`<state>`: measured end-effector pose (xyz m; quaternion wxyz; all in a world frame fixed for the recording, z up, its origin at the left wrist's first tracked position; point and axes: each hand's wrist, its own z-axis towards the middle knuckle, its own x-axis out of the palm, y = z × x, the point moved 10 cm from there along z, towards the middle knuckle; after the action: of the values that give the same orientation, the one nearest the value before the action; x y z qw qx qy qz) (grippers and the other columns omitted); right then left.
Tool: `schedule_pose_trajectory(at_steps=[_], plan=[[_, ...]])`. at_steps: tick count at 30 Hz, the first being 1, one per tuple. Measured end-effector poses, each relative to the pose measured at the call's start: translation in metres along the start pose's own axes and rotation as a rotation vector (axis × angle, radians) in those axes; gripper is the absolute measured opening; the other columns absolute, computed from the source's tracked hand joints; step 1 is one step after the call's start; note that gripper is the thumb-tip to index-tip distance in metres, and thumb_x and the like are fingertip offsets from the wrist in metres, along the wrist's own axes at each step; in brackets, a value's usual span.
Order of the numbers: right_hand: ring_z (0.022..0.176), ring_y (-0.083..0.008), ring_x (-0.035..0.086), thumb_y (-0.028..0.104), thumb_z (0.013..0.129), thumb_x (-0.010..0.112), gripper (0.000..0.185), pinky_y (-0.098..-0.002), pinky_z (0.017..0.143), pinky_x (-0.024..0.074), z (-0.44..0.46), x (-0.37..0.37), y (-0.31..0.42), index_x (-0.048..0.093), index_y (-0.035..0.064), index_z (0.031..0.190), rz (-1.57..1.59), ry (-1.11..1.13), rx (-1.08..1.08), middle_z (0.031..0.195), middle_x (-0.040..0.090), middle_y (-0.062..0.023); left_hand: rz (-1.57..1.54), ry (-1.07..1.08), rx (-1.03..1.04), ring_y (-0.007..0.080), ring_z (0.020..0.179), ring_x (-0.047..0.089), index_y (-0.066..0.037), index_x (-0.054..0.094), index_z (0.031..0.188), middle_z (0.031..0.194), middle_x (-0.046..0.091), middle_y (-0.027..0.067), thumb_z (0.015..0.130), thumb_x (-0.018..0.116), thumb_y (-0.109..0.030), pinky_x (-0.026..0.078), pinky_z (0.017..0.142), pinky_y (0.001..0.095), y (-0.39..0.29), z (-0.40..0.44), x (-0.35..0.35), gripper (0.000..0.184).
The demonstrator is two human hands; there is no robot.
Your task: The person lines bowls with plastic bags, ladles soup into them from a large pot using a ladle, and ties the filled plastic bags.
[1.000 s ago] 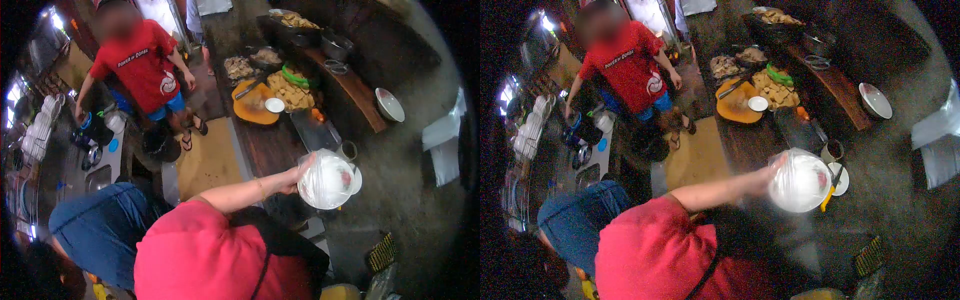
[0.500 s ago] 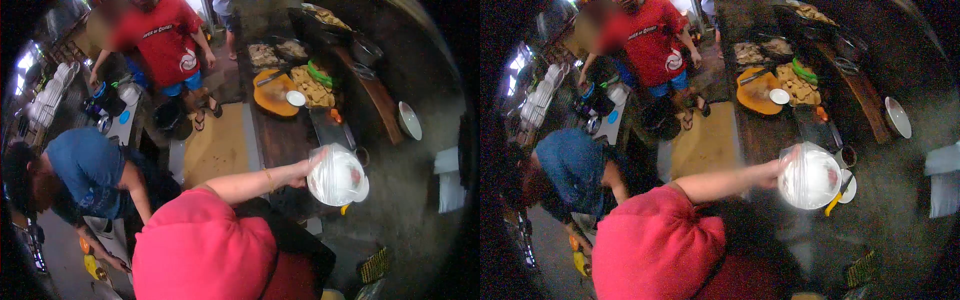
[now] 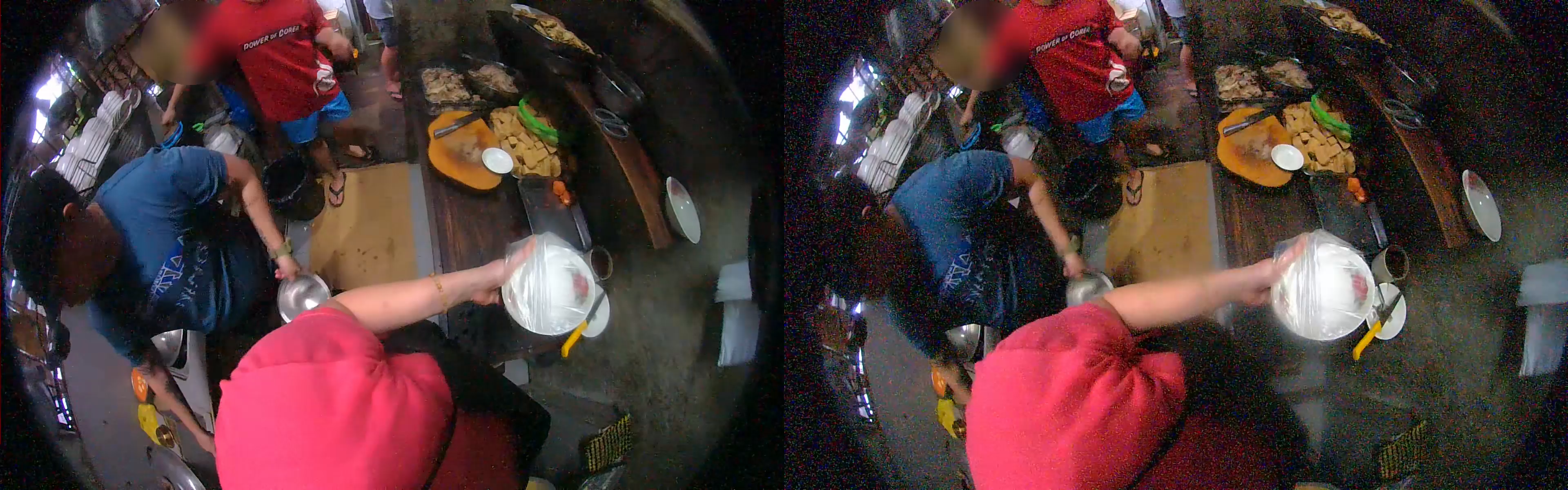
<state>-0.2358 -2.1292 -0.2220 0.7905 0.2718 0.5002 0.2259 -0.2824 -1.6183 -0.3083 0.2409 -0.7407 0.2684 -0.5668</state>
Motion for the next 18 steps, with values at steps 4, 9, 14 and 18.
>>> schedule_pose_trajectory(at_steps=[4,9,14,18], plan=[[0.062,-0.0205,0.052,0.033,0.08,0.062,0.034,-0.0352,0.062,0.0448,0.0,0.003,0.005,0.064,-0.0005,0.075,0.004,0.0,0.001,0.074,0.061,-0.0121,0.004,0.018,0.02,0.0222,0.112,0.048,-0.011,0.035,0.131,0.128,0.044,0.0082,0.073,0.034,-0.072,0.038,0.095,0.0419,-0.001,0.006,-0.004,0.084],[0.063,-0.0204,0.052,0.032,0.08,0.062,0.033,-0.035,0.062,0.0447,-0.003,0.006,0.009,0.064,-0.0007,0.076,0.006,-0.001,0.008,0.075,0.062,-0.0122,0.033,0.005,-0.017,0.0227,0.113,0.048,-0.011,0.035,0.131,0.127,0.046,0.0089,0.072,0.032,-0.074,0.037,0.095,0.0424,-0.012,-0.003,0.008,0.086],[0.063,-0.0203,0.052,0.032,0.08,0.062,0.033,-0.0348,0.062,0.0446,-0.003,0.009,0.009,0.064,-0.0009,0.076,0.008,-0.005,0.017,0.075,0.062,-0.0124,0.024,0.038,-0.031,0.0231,0.113,0.047,-0.011,0.035,0.131,0.127,0.045,0.0092,0.073,0.032,-0.073,0.037,0.095,0.043,-0.007,0.011,0.006,0.085],[0.063,-0.0202,0.052,0.031,0.08,0.062,0.033,-0.0346,0.062,0.0446,-0.002,0.013,0.01,0.064,-0.0011,0.077,0.007,-0.003,0.021,0.076,0.062,-0.0125,0.012,0.03,-0.069,0.0245,0.115,0.045,-0.011,0.033,0.132,0.13,0.042,0.01,0.075,0.03,-0.072,0.036,0.096,0.0442,0.001,0.023,-0.002,0.084]])
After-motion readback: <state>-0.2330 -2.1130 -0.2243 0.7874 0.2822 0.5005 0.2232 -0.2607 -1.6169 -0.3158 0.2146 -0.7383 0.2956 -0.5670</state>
